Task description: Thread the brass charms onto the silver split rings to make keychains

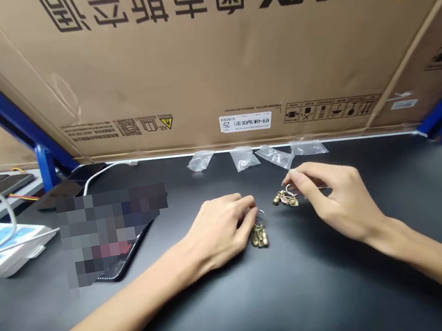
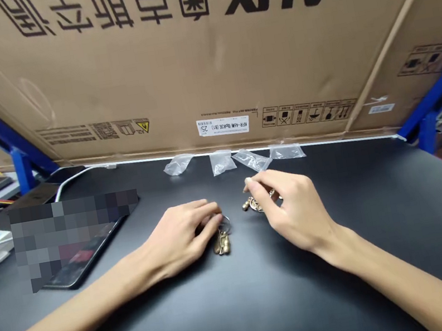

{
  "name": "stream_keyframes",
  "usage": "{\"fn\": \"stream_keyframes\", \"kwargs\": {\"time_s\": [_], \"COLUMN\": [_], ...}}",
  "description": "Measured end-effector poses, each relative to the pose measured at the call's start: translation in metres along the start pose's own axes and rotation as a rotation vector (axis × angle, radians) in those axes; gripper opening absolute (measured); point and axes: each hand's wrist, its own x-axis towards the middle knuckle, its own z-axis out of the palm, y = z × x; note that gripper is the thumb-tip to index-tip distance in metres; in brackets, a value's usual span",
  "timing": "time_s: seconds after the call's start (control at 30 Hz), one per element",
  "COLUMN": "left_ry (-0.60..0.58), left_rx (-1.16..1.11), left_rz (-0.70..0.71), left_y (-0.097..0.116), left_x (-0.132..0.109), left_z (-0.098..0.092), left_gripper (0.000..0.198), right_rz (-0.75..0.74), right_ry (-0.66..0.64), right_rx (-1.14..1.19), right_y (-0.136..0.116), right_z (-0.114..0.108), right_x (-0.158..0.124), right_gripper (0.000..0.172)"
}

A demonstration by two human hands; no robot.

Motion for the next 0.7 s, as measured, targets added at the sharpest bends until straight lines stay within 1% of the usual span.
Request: {"fn": "stream_keyframes", "kwargs": {"time_s": [0.1,0.17,0.23,0.27,0.33,0.4,0.47,0.53,0.63,0.7], "left_ry": [-0.007,0.018,0.039,0.039,0.017,-0.034,-0.088,-0.118,-0.117,-0.082], "left_rx": [0.137,0.140,0.108,0.090,0.053,0.023,-0.007,-0.022,-0.040,-0.080], "left_rz": [-0.070,-0.085,-0.076,-0.062,0.005,0.100,0.188,0.221,0.207,0.157], "left_y": [-0.007,-0.009,-0.009,-0.009,-0.007,-0.006,-0.005,-0.006,-0.007,-0.009], "left_x": [0.002,0.002,0.001,0.000,-0.001,-0.002,-0.003,-0.003,-0.002,-0.001], "left_z": [0.002,0.002,0.002,0.002,0.002,0.003,0.003,0.002,-0.002,-0.005], "left_gripper": [0.027,0.024,0.022,0.022,0.023,0.026,0.025,0.022,0.019,0.019], "right_rz": [0.014,0.016,0.041,0.061,0.124,0.137,0.121,0.091,0.043,0.032], "right_ry": [-0.001,-0.001,0.008,0.012,-0.067,-0.127,-0.172,-0.209,-0.248,-0.233], "right_rx": [-0.136,-0.265,-0.340,-0.381,-0.504,-0.501,-0.456,-0.404,-0.330,-0.303], "right_y": [0.012,0.024,0.038,0.046,0.061,0.070,0.071,0.065,0.051,0.046], "right_z": [-0.002,-0.004,-0.008,-0.009,-0.011,-0.009,-0.003,0.005,0.012,0.011], "right_x": [0.005,0.009,0.014,0.016,0.020,0.021,0.020,0.016,0.012,0.012], "right_gripper": [0.030,0.029,0.025,0.025,0.025,0.024,0.022,0.022,0.025,0.028]}}
